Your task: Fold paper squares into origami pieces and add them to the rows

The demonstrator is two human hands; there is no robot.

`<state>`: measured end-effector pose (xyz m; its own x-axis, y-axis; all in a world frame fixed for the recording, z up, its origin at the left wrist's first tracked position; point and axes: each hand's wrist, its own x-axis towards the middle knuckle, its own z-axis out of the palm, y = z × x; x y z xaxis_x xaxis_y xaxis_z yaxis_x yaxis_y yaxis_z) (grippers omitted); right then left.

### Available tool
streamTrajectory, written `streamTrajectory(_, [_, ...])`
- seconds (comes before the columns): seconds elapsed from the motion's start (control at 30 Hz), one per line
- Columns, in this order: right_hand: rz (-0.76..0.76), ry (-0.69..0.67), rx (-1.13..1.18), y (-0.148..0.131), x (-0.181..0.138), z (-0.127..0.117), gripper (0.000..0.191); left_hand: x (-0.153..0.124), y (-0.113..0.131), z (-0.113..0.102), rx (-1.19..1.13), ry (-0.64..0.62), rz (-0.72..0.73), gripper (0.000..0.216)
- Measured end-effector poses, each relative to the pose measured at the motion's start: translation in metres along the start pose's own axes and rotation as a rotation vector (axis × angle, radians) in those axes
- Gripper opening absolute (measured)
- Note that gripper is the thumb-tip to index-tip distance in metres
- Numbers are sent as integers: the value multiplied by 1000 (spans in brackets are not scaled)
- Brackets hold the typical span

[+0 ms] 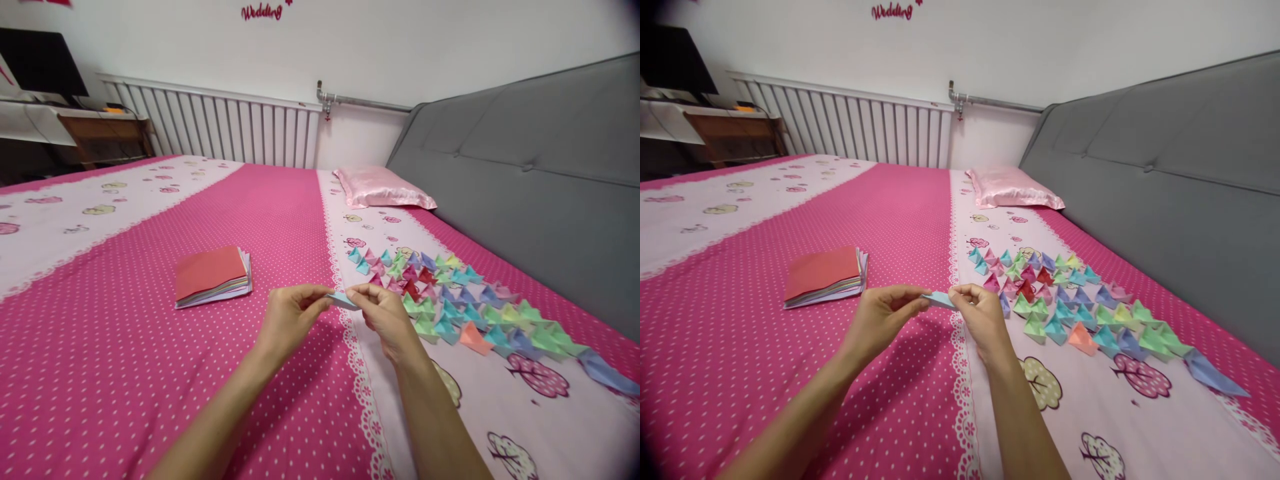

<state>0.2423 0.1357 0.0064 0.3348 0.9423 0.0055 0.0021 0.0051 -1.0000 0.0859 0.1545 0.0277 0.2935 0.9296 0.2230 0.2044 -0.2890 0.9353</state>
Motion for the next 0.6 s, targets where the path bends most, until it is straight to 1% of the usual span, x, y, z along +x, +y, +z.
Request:
streamTrajectory(0.1, [-55, 28, -81, 2, 3, -1, 26, 0, -1, 0, 45, 14, 35, 14])
streamTrajectory(0.13, [-96, 46, -124, 2, 3, -1, 28, 0, -2, -1, 43, 24, 36, 14])
streamTrajectory(0.2, [-231, 70, -230, 0, 3, -2, 29, 1, -5, -1, -4, 40, 7, 14])
streamTrajectory(0.23, [-313, 55, -283, -2, 3, -2, 28, 2, -6, -1, -42, 45, -22, 15])
streamTrajectory(0.3, [-449, -49, -360, -7, -1, -1, 25, 3, -7, -1, -102, 51, -74, 17])
streamTrajectory(0.37, [-508, -149, -404, -10, -4, 0, 22, 4, -7, -2, -116, 41, -102, 19])
streamTrajectory(0.47, [-500, -189, -404, -10, -7, 1, 14, 3, -6, -2, -91, 14, -81, 20])
streamTrajectory(0.53, [-428, -228, -334, -8, -7, 0, 15, 3, -5, -2, -96, 0, -61, 19])
streamTrajectory(0.6, [-313, -277, -242, -8, -6, -4, 20, 2, -4, -3, -142, -9, -63, 18])
